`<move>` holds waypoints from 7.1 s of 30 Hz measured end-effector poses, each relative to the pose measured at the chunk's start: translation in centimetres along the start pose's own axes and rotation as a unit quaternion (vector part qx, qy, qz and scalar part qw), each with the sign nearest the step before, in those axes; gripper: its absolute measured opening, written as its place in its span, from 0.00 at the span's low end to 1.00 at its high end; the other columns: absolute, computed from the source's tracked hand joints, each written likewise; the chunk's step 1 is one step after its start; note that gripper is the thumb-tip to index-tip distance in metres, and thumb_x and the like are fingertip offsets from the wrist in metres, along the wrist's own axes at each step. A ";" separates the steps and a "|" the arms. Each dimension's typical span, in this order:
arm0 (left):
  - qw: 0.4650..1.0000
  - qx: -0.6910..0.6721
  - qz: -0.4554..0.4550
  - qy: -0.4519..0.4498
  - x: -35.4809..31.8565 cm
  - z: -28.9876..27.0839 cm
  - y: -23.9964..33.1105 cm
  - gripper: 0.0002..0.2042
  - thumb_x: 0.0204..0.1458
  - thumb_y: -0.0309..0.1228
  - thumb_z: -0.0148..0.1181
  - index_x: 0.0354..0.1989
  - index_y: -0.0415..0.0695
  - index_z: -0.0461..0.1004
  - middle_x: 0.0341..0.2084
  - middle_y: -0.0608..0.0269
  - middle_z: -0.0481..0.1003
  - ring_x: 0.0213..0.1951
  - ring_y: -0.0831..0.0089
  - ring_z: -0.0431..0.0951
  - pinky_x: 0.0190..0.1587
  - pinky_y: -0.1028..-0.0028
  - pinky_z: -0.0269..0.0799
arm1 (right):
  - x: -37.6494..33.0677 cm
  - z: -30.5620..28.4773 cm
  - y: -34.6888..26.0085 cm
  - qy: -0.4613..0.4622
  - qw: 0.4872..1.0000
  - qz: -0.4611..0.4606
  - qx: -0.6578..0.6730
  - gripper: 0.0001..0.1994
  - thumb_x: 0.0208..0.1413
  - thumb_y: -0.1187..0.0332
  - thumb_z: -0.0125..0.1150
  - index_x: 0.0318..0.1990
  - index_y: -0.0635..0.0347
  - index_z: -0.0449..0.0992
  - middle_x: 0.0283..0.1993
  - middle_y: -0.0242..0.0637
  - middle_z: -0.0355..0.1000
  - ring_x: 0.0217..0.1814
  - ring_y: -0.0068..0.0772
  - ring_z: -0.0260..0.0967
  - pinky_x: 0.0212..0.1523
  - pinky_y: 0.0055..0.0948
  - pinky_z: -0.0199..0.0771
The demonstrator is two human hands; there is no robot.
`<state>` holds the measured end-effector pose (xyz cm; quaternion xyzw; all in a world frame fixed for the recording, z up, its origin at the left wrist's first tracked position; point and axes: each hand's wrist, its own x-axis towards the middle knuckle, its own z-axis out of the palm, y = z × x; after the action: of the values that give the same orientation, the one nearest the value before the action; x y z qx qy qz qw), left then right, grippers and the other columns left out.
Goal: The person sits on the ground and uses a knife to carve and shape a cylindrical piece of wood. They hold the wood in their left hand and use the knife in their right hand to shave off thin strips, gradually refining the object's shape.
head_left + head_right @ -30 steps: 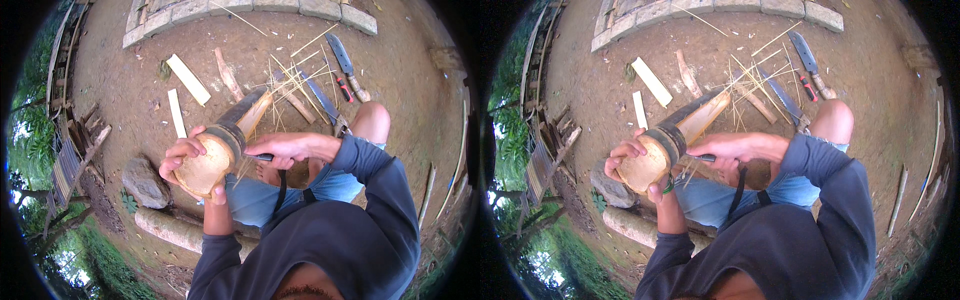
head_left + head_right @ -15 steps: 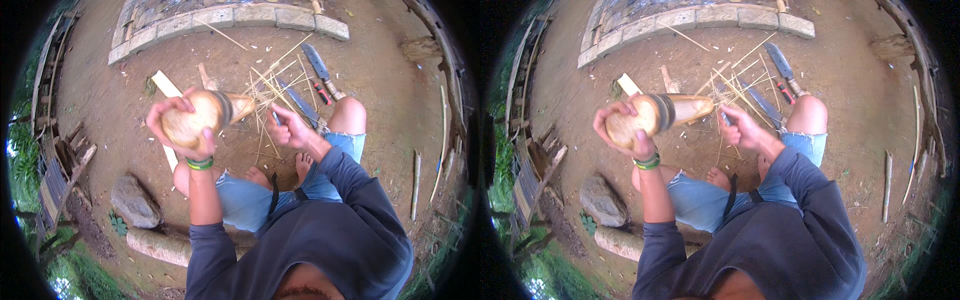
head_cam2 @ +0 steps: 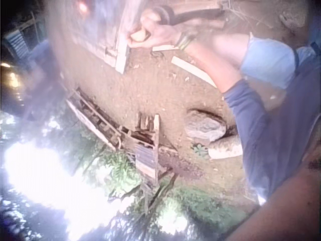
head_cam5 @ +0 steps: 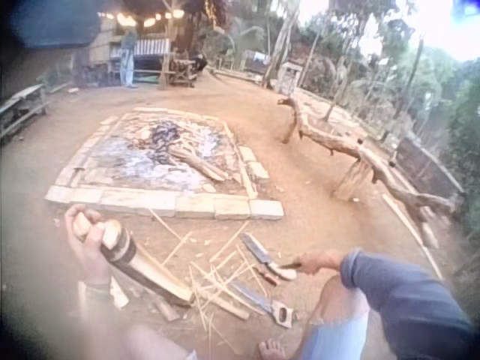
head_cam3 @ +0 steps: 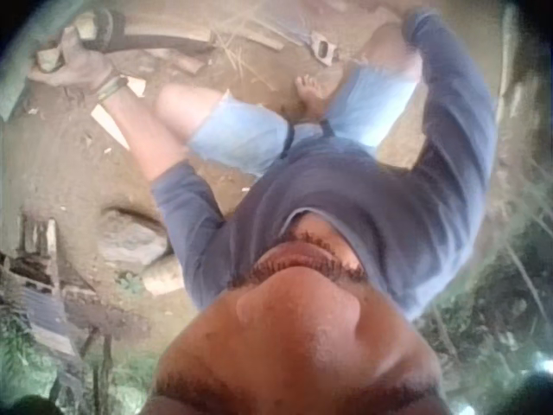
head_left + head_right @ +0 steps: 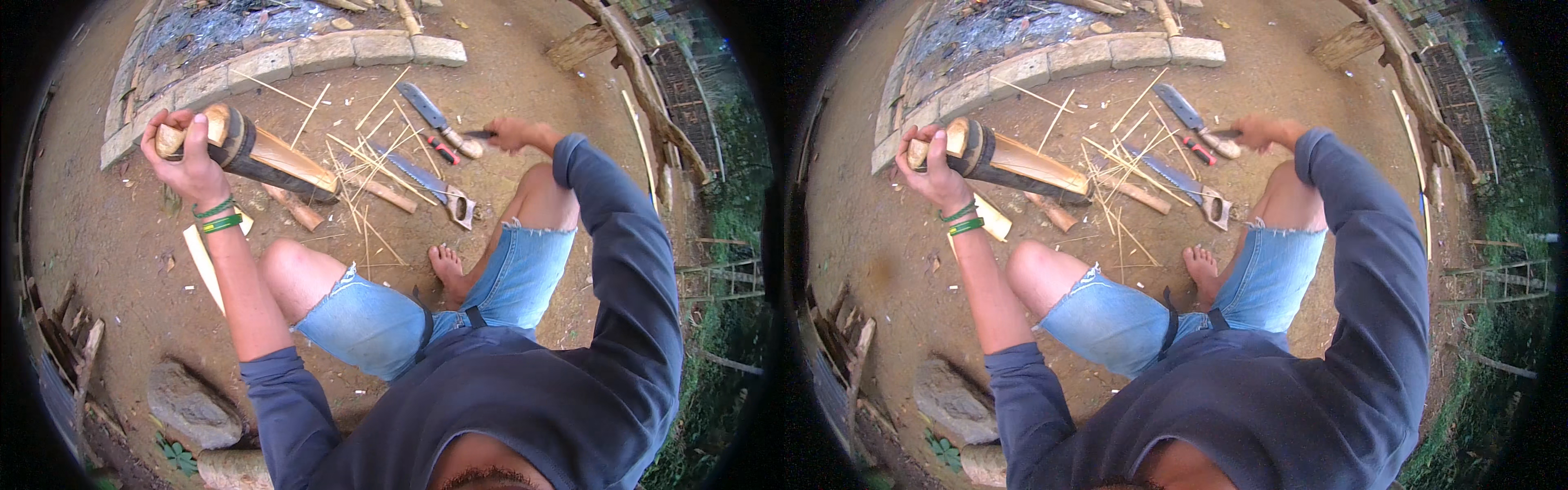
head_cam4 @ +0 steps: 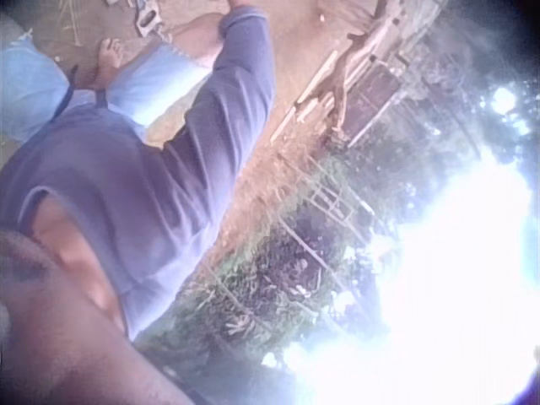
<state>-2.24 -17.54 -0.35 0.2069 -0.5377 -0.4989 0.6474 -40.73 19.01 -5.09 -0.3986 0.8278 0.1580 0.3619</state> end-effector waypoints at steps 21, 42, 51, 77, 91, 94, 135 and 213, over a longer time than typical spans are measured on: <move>0.996 -0.073 0.016 -0.044 -8.4 -0.5 7.0 0.32 0.38 0.33 0.54 0.56 0.34 0.63 0.40 0.46 0.71 0.44 0.56 0.74 0.53 0.56 0.71 | -9.6 10.1 -24.7 0.077 0.872 -0.196 0.441 0.22 0.67 0.56 0.48 0.57 0.68 0.68 0.49 0.60 0.72 0.56 0.56 0.71 0.56 0.47 0.68; 0.997 -0.014 0.067 -0.035 -13.5 1.1 9.0 0.32 0.41 0.36 0.56 0.59 0.42 0.62 0.39 0.51 0.68 0.42 0.60 0.70 0.52 0.55 0.68 | -12.8 7.8 -27.7 0.192 0.908 -0.291 0.231 0.08 0.55 0.78 0.49 0.42 0.68 0.64 0.25 0.59 0.73 0.30 0.63 0.74 0.30 0.53 0.75; 0.992 0.043 0.109 0.052 -14.8 2.4 9.2 0.31 0.42 0.33 0.58 0.58 0.41 0.60 0.37 0.57 0.66 0.40 0.66 0.68 0.50 0.62 0.67 | -16.1 6.8 -27.4 0.172 0.794 -0.323 0.486 0.08 0.64 0.70 0.49 0.40 0.69 0.63 0.19 0.60 0.68 0.24 0.68 0.70 0.26 0.57 0.68; 0.970 0.177 0.121 0.119 -14.5 7.6 8.4 0.27 0.42 0.28 0.58 0.54 0.39 0.59 0.37 0.58 0.64 0.36 0.69 0.64 0.46 0.66 0.63 | 6.0 21.7 -21.8 0.123 0.947 -0.121 0.270 0.11 0.62 0.68 0.46 0.48 0.63 0.67 0.38 0.59 0.75 0.44 0.62 0.74 0.44 0.55 0.74; 0.997 0.067 0.032 0.022 -8.3 7.9 5.7 0.23 0.43 0.20 0.65 0.50 0.40 0.64 0.33 0.62 0.71 0.35 0.76 0.72 0.43 0.74 0.71 | -2.2 15.4 -18.8 0.298 0.872 -0.002 0.390 0.15 0.62 0.61 0.49 0.46 0.65 0.70 0.45 0.61 0.74 0.48 0.64 0.72 0.49 0.56 0.70; 0.999 0.030 -0.007 0.040 -7.3 7.0 6.3 0.22 0.42 0.21 0.64 0.48 0.41 0.65 0.31 0.63 0.69 0.34 0.76 0.70 0.42 0.74 0.70 | -0.7 10.9 -21.2 0.316 0.831 -0.026 0.456 0.15 0.63 0.60 0.48 0.46 0.65 0.70 0.42 0.56 0.76 0.41 0.58 0.76 0.43 0.51 0.73; 0.998 0.050 -0.010 0.040 -11.3 5.0 8.8 0.29 0.45 0.34 0.56 0.60 0.44 0.62 0.45 0.52 0.71 0.50 0.58 0.72 0.57 0.55 0.70 | 1.1 15.4 -22.5 0.118 0.897 -0.197 0.378 0.17 0.54 0.73 0.50 0.52 0.64 0.67 0.35 0.61 0.75 0.39 0.64 0.75 0.41 0.56 0.75; 0.729 0.413 -0.532 -0.123 -26.0 -2.2 -7.0 0.38 0.45 0.47 0.70 0.61 0.36 0.66 0.54 0.44 0.74 0.56 0.58 0.75 0.59 0.66 0.69 | 2.1 -11.0 -22.4 0.413 0.714 -0.322 0.465 0.24 0.43 0.47 0.75 0.33 0.63 0.82 0.26 0.35 0.77 0.28 0.27 0.72 0.33 0.31 0.71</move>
<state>-1.28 1.50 -19.46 0.6429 -0.5676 -0.5114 0.0543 -29.52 -2.35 1.53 -0.4477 0.6858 -0.5531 0.1529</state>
